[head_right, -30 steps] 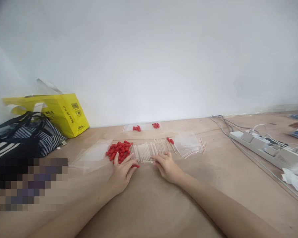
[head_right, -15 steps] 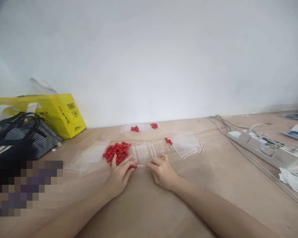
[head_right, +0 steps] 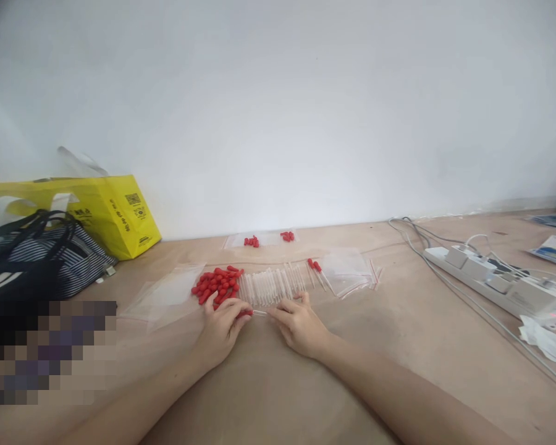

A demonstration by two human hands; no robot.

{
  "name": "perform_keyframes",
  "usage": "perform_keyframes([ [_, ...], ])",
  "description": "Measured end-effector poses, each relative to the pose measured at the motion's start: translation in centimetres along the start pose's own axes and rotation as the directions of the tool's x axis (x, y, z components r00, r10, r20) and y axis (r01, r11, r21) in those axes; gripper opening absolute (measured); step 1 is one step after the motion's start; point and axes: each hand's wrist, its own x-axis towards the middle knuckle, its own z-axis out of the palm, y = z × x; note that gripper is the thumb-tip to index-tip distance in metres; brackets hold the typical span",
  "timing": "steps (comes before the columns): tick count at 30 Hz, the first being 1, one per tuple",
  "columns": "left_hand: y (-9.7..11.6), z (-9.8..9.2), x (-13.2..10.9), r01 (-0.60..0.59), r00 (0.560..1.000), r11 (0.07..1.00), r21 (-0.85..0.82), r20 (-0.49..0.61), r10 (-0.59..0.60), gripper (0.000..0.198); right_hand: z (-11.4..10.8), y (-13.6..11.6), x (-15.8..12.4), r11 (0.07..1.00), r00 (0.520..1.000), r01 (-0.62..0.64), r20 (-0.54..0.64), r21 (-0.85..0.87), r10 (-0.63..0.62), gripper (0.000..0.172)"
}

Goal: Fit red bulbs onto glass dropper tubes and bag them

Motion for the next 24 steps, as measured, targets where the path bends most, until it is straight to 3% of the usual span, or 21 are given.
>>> perform_keyframes([
  [10,0.1,0.1,0.0,-0.102,0.984,0.994,-0.028,-0.147,0.096,0.015,0.1,-0.5,0.1,0.994,0.995,0.096,0.018,-0.059,-0.095,0.024],
  [20,0.5,-0.2,-0.1,-0.183,0.977,0.983,0.018,-0.103,0.184,0.018,-0.2,0.2,0.3,0.905,0.936,0.318,-0.055,-0.283,-0.346,0.028],
  [24,1.0,-0.5,-0.1,-0.204,0.976,0.978,0.04,-0.072,0.206,0.018,-0.2,-0.1,0.4,0.906,0.937,0.311,-0.07,-0.286,-0.343,0.028],
])
